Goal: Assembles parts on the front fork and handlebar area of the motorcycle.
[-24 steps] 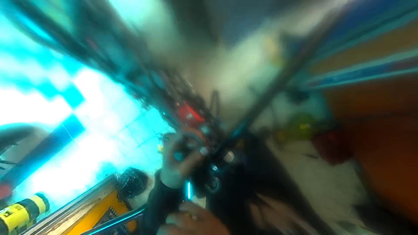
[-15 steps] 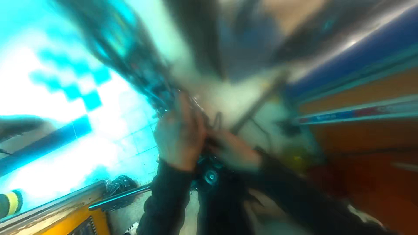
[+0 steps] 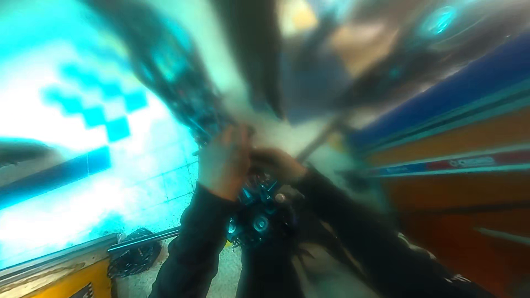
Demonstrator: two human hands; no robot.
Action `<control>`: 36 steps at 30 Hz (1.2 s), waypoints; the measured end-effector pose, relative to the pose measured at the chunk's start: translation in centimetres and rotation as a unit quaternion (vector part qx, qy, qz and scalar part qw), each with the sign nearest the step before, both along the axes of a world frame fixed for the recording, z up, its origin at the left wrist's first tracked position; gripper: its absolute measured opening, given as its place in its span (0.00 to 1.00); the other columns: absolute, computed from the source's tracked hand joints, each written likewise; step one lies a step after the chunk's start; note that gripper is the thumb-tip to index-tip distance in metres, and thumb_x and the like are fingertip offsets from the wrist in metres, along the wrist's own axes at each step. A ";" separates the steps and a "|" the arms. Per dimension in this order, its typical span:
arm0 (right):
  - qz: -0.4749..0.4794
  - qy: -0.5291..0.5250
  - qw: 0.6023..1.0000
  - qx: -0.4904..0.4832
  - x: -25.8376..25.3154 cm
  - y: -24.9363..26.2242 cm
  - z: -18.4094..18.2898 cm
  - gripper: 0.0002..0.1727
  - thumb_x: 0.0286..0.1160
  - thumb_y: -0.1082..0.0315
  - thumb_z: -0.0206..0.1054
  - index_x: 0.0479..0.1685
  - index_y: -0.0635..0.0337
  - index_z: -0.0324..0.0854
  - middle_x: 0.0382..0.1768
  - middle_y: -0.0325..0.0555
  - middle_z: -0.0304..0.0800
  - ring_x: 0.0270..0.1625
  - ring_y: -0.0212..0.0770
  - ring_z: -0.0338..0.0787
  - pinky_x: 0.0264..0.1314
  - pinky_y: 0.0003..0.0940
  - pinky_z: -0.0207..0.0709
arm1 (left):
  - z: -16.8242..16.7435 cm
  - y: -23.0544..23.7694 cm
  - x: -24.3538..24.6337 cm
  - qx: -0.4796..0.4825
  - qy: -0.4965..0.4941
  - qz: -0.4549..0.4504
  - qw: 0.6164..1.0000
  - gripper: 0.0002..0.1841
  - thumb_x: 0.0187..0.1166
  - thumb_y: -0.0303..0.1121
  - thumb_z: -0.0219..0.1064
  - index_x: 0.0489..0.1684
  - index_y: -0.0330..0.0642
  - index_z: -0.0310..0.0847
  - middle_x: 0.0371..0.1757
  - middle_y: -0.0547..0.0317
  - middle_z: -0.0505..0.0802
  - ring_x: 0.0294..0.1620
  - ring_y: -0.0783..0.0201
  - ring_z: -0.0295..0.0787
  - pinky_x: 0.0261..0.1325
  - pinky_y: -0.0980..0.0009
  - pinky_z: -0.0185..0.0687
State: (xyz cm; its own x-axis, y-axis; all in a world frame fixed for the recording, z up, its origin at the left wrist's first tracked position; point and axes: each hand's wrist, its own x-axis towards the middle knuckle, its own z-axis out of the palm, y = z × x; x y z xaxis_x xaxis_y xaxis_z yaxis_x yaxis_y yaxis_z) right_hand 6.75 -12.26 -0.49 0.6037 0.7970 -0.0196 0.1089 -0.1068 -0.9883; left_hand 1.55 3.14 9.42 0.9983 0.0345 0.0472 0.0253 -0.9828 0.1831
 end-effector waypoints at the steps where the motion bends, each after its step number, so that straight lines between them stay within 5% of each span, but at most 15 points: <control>1: 0.001 -0.012 1.000 0.001 0.0 -0.1 0.1 0.12 0.87 0.72 0.60 0.59 0.68 0.84 0.46 0.47 0.93 0.45 0.30 0.92 0.55 0.31 0.87 | 0.0 -0.3 0.0 0.007 0.000 0.007 1.000 0.16 0.88 0.38 0.61 0.68 0.45 0.83 0.56 0.46 0.92 0.51 0.43 0.93 0.44 0.43 0.88; 6: -0.009 -0.033 0.999 0.014 -0.1 -0.1 0.4 0.12 0.86 0.74 0.60 0.58 0.68 0.85 0.44 0.46 0.93 0.45 0.27 0.91 0.55 0.28 0.86 | 0.7 -2.4 0.3 0.074 0.047 0.084 0.993 0.19 0.88 0.38 0.60 0.72 0.41 0.81 0.61 0.40 0.90 0.50 0.38 0.93 0.42 0.40 0.85; 10: -0.002 -0.055 0.998 0.021 -0.4 -0.3 0.7 0.11 0.83 0.76 0.61 0.54 0.69 0.87 0.40 0.46 0.93 0.41 0.27 0.89 0.53 0.28 0.84 | -0.1 -3.8 0.9 0.125 0.020 0.127 0.984 0.20 0.79 0.37 0.63 0.65 0.36 0.79 0.46 0.36 0.92 0.43 0.34 0.92 0.34 0.40 0.82; 13: 0.002 -0.057 0.998 -0.005 -0.6 -0.3 0.4 0.10 0.83 0.73 0.63 0.53 0.66 0.88 0.39 0.44 0.94 0.41 0.28 0.91 0.53 0.29 0.85 | -1.9 -2.4 1.0 0.079 -0.060 0.102 0.990 0.13 0.73 0.39 0.69 0.48 0.41 0.85 0.34 0.44 0.93 0.36 0.39 0.93 0.30 0.41 0.81; 16: 0.010 -0.074 0.995 -0.063 -1.0 0.5 0.9 0.13 0.85 0.69 0.63 0.60 0.62 0.87 0.46 0.49 0.95 0.48 0.40 0.94 0.58 0.43 0.86 | -4.1 -0.4 0.4 0.060 -0.155 0.107 0.980 0.10 0.72 0.42 0.70 0.34 0.46 0.87 0.28 0.51 0.93 0.29 0.45 0.93 0.23 0.45 0.77; 18: 0.005 -0.077 0.994 -0.079 -1.1 0.6 1.1 0.14 0.85 0.70 0.62 0.63 0.62 0.86 0.47 0.52 0.95 0.49 0.43 0.94 0.59 0.45 0.85 | -5.1 -0.3 0.2 0.068 -0.197 0.104 0.972 0.12 0.72 0.42 0.70 0.42 0.46 0.92 0.39 0.51 0.96 0.42 0.46 0.94 0.38 0.46 0.84; 20: -0.011 -0.082 0.993 -0.090 -1.1 0.8 0.5 0.13 0.84 0.72 0.62 0.59 0.64 0.87 0.44 0.53 0.94 0.46 0.43 0.93 0.56 0.45 0.85 | -5.7 -1.1 0.1 0.092 -0.174 0.123 0.973 0.18 0.74 0.44 0.66 0.58 0.48 0.88 0.55 0.50 0.93 0.61 0.45 0.86 0.68 0.44 0.72; 22: -0.017 -0.091 0.992 -0.088 -1.2 1.1 -0.7 0.13 0.85 0.72 0.60 0.59 0.65 0.87 0.41 0.54 0.93 0.42 0.45 0.93 0.51 0.46 0.86 | -6.0 -2.1 -0.5 0.097 -0.155 0.165 0.969 0.23 0.74 0.44 0.66 0.69 0.53 0.82 0.65 0.53 0.89 0.73 0.45 0.79 0.83 0.40 0.55; 23: -0.027 -0.107 0.992 -0.067 -1.2 1.4 -2.1 0.13 0.85 0.71 0.60 0.58 0.64 0.87 0.38 0.53 0.94 0.37 0.44 0.94 0.45 0.46 0.89 | -6.2 -2.2 -0.7 0.078 -0.164 0.176 0.967 0.22 0.72 0.43 0.68 0.68 0.55 0.83 0.65 0.53 0.88 0.73 0.45 0.78 0.81 0.40 0.56; 27: -0.018 -0.090 0.996 -0.024 -1.6 0.8 -2.6 0.14 0.86 0.68 0.63 0.61 0.63 0.87 0.44 0.50 0.96 0.44 0.40 0.95 0.54 0.43 0.88 | -6.4 -1.3 -1.2 -0.066 -0.224 0.124 0.964 0.18 0.67 0.44 0.68 0.53 0.50 0.90 0.50 0.55 0.91 0.62 0.46 0.81 0.69 0.39 0.59; 30: -0.032 -0.086 0.996 -0.023 -2.1 0.6 -1.5 0.12 0.84 0.69 0.64 0.58 0.65 0.86 0.37 0.48 0.93 0.35 0.35 0.91 0.44 0.36 0.87 | -6.1 -0.7 -1.2 -0.131 -0.227 0.090 0.961 0.18 0.68 0.46 0.64 0.50 0.53 0.92 0.48 0.59 0.92 0.62 0.49 0.81 0.70 0.40 0.56; 33: -0.037 -0.119 0.992 0.001 -2.1 0.8 -3.1 0.15 0.85 0.68 0.64 0.64 0.63 0.86 0.47 0.51 0.96 0.46 0.42 0.95 0.56 0.46 0.87 | -6.6 0.2 -1.0 -0.173 -0.227 0.055 0.957 0.18 0.70 0.48 0.62 0.50 0.54 0.92 0.48 0.61 0.92 0.62 0.52 0.80 0.69 0.43 0.57; 36: -0.037 -0.116 0.992 -0.025 -2.3 0.7 -1.9 0.14 0.86 0.69 0.63 0.63 0.63 0.86 0.46 0.49 0.96 0.46 0.40 0.95 0.57 0.44 0.87 | -6.8 1.2 -0.7 -0.210 -0.227 0.009 0.951 0.18 0.71 0.46 0.62 0.49 0.52 0.93 0.47 0.59 0.93 0.60 0.52 0.81 0.70 0.44 0.57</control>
